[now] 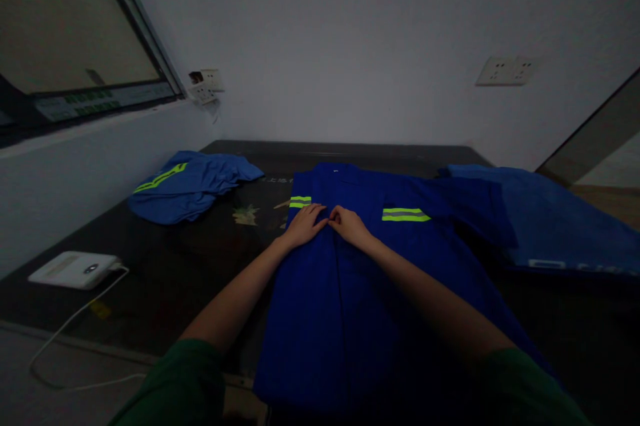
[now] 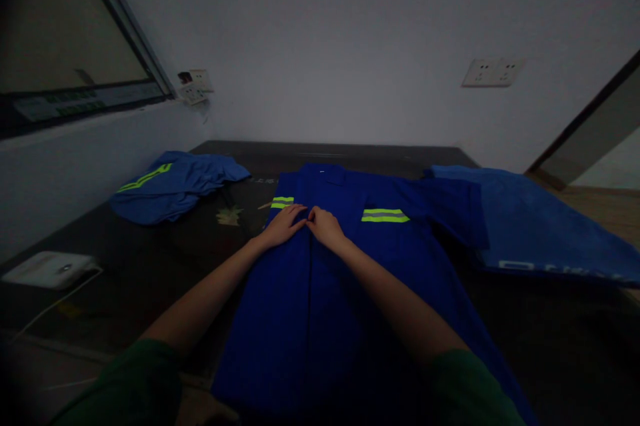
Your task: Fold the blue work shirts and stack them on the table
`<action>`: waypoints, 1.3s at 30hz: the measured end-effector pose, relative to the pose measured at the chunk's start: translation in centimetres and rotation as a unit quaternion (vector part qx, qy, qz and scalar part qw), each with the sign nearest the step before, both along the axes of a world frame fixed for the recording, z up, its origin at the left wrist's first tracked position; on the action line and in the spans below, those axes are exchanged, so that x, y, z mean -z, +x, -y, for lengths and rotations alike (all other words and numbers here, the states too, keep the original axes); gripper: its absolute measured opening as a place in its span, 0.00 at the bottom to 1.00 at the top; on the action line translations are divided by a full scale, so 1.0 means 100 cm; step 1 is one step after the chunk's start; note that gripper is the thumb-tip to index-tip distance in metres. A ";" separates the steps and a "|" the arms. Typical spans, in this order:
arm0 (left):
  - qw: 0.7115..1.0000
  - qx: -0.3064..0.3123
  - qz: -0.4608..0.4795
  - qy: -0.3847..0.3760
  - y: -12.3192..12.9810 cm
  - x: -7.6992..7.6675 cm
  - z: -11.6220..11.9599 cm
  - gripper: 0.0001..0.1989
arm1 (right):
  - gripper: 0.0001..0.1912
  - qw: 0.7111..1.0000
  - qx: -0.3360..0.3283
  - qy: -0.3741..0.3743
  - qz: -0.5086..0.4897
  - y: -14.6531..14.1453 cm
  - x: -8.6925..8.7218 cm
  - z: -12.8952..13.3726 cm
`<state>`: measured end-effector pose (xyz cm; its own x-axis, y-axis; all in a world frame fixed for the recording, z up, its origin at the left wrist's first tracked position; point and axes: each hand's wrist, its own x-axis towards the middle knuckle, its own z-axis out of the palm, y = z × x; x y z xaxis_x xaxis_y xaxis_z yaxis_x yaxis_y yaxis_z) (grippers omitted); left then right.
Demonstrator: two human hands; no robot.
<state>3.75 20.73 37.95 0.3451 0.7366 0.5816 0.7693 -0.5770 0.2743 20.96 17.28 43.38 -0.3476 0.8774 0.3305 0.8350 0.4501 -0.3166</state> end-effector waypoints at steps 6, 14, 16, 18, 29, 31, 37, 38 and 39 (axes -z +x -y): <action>0.998 -0.042 -0.024 -0.041 -0.007 0.000 -0.012 0.23 | 0.10 1.000 -0.012 0.010 0.019 -0.001 0.013 -0.002; 0.989 -0.100 -0.078 -0.073 0.001 0.000 -0.008 0.27 | 0.13 0.995 -0.011 0.079 0.066 0.000 0.014 0.011; 0.988 -0.098 -0.085 -0.082 -0.001 -0.003 -0.014 0.27 | 0.15 0.988 -0.014 0.126 0.089 -0.005 0.012 0.018; 0.987 -0.096 -0.089 -0.092 -0.004 -0.008 -0.024 0.25 | 0.18 0.981 -0.042 0.153 0.115 -0.011 0.015 0.023; 0.970 -0.211 -0.029 -0.114 0.004 -0.032 -0.103 0.27 | 0.28 0.977 -0.076 0.086 0.177 -0.005 0.044 0.028; 0.967 -0.229 -0.013 -0.116 0.004 -0.036 -0.118 0.28 | 0.29 0.979 -0.073 0.084 0.170 -0.005 0.043 0.029; 0.959 -0.265 0.033 -0.095 0.003 -0.038 -0.146 0.30 | 0.29 0.983 -0.051 0.063 0.163 -0.008 0.041 0.030; 0.959 -0.266 0.039 -0.091 0.003 -0.037 -0.147 0.30 | 0.29 0.984 -0.048 0.061 0.162 -0.008 0.040 0.030; 0.959 -0.266 0.045 -0.087 0.003 -0.036 -0.147 0.30 | 0.29 0.984 -0.044 0.061 0.161 -0.008 0.040 0.030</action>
<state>4.06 35.44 41.58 -0.1523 0.8831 0.4438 0.9111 -0.0485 0.4092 20.15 14.31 39.37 -0.5242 0.8003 0.2911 0.8396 0.5429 0.0193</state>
